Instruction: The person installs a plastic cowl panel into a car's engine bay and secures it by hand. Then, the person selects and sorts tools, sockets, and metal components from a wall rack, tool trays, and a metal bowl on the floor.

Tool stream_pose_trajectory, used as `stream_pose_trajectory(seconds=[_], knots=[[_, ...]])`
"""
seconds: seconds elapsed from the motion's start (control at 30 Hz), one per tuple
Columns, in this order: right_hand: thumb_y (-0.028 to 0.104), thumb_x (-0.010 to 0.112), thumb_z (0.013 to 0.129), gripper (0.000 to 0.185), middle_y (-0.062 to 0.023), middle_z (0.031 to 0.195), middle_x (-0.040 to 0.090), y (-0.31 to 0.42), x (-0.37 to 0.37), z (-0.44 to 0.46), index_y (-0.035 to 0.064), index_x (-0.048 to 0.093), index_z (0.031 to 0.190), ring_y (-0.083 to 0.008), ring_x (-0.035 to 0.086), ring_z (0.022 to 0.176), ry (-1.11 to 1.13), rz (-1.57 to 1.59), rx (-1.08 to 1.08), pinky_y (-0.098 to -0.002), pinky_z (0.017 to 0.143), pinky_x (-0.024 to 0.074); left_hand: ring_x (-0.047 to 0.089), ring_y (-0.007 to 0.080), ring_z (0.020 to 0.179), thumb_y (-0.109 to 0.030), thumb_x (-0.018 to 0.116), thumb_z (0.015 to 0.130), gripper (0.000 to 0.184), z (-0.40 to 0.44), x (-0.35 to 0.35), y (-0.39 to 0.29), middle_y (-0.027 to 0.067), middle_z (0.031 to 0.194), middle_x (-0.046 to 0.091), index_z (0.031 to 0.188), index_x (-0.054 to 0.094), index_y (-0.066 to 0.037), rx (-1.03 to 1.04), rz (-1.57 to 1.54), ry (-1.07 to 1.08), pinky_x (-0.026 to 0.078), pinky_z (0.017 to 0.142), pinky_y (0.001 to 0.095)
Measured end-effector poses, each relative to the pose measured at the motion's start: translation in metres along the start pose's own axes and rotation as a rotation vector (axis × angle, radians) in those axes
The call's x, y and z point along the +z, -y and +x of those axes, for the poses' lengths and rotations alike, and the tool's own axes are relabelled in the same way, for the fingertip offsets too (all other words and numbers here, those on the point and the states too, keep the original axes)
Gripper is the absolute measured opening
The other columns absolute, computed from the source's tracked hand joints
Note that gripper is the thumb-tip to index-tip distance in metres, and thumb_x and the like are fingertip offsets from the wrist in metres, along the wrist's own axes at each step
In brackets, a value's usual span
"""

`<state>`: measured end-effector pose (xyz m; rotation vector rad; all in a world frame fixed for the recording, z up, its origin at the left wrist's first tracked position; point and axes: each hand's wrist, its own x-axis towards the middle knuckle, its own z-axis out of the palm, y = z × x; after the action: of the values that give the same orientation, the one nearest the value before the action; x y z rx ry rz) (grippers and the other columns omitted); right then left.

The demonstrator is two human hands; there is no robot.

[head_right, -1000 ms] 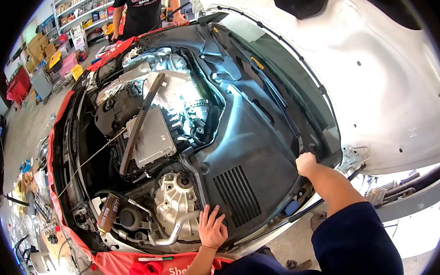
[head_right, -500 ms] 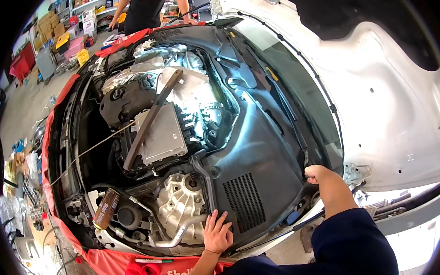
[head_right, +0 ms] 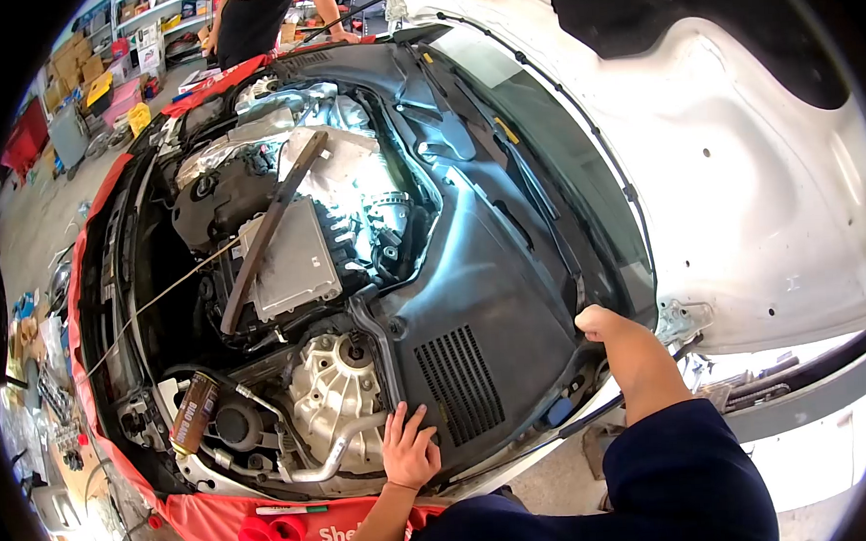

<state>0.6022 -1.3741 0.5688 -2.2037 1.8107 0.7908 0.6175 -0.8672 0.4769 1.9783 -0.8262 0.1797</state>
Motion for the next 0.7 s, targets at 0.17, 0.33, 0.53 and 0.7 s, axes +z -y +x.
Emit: stream_pose_trajectory(seconds=[0.17, 0.33, 0.53, 0.7], knots=[[0.017, 0.054, 0.076, 0.026, -0.0240, 0.064, 0.062, -0.009, -0.001, -0.017, -0.0051, 0.067, 0.070, -0.0356, 0.065, 0.062, -0.224, -0.471, -0.581, -0.0461, 0.058, 0.0492, 0.044, 0.0365, 0.134, -0.009, 0.061, 0.071, 0.021, -0.001, 0.001, 0.002, 0.0110, 0.130, 0.060, 0.091, 0.067, -0.010, 0.026, -0.012, -0.025, 0.036, 0.110, 0.0519], [0.008, 0.062, 0.072, 0.009, -0.0196, 0.069, 0.064, 0.006, -0.047, -0.015, 0.0007, 0.068, 0.074, -0.0332, 0.064, 0.062, 0.148, -1.070, -0.902, -0.0420, 0.057, 0.0496, 0.041, 0.0357, 0.138, -0.009, 0.066, 0.070, 0.019, -0.003, -0.009, -0.001, 0.0123, 0.133, 0.057, 0.089, 0.065, -0.006, 0.054, -0.079, -0.065, 0.036, 0.112, 0.0529], [0.021, 0.048, 0.100, 0.015, -0.0053, 0.058, 0.048, 0.062, -0.068, -0.204, 0.0074, 0.054, 0.102, -0.0126, 0.042, 0.039, 0.095, -0.111, -0.867, -0.0292, 0.035, 0.0323, 0.034, 0.0346, 0.142, -0.007, 0.062, 0.075, 0.010, -0.014, 0.007, 0.002, 0.0115, 0.131, 0.056, 0.085, 0.061, -0.005, 0.073, 0.025, -0.106, 0.029, 0.117, 0.0507], [0.030, 0.054, 0.101, 0.025, -0.0016, 0.065, 0.047, 0.047, 0.017, -0.361, 0.0094, 0.048, 0.112, -0.0070, 0.038, 0.042, 0.439, 0.298, -1.268, -0.0235, 0.036, 0.0306, 0.051, 0.0344, 0.123, -0.010, 0.061, 0.086, 0.024, -0.038, -0.013, -0.042, 0.0137, 0.124, 0.059, 0.110, 0.062, -0.004, -0.049, -0.004, -0.327, 0.041, 0.106, 0.0430]])
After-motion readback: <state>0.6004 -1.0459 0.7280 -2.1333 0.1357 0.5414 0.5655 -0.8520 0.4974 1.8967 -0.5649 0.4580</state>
